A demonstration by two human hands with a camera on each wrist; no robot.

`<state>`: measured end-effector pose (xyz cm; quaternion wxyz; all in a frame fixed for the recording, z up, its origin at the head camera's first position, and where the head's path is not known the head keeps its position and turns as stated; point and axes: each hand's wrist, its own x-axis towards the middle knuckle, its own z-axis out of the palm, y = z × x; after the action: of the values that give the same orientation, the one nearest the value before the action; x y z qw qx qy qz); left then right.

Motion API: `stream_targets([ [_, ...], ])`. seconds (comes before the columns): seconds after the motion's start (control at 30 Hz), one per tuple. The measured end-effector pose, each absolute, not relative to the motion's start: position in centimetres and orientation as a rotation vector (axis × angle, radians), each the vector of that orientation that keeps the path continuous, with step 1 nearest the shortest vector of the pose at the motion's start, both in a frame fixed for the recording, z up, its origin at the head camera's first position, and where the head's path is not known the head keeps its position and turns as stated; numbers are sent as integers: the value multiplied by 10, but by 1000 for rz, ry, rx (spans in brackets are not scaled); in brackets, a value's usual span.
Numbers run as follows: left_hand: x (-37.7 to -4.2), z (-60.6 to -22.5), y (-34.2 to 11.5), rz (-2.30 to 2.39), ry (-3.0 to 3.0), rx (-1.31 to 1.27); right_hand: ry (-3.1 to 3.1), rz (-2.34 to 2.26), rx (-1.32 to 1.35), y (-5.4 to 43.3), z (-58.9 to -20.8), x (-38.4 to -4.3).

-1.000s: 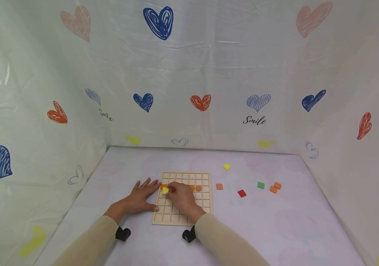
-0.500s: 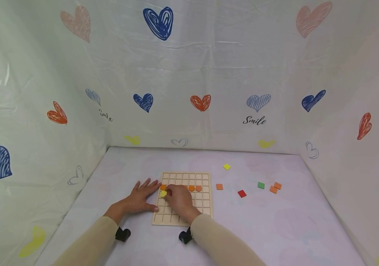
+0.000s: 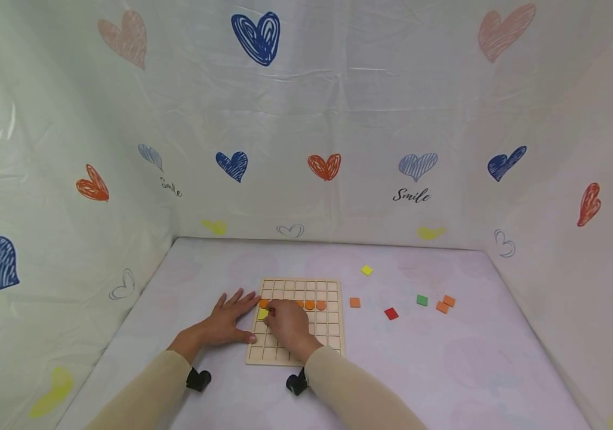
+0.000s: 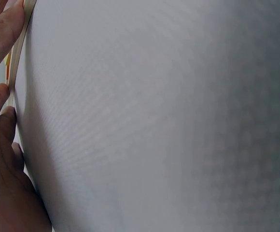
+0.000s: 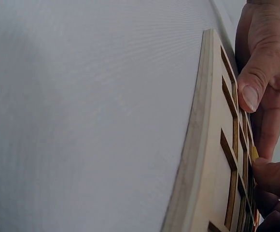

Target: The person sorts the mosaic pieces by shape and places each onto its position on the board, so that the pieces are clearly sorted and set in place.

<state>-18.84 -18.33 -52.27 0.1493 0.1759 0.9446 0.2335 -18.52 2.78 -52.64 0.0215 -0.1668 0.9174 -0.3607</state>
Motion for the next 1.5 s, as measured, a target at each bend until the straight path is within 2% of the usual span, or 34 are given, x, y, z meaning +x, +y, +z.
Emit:
stream_targets([
  [1.5, -189, -524, -185, 679, 2718, 513, 2858, -1213, -460, 28, -533, -184],
])
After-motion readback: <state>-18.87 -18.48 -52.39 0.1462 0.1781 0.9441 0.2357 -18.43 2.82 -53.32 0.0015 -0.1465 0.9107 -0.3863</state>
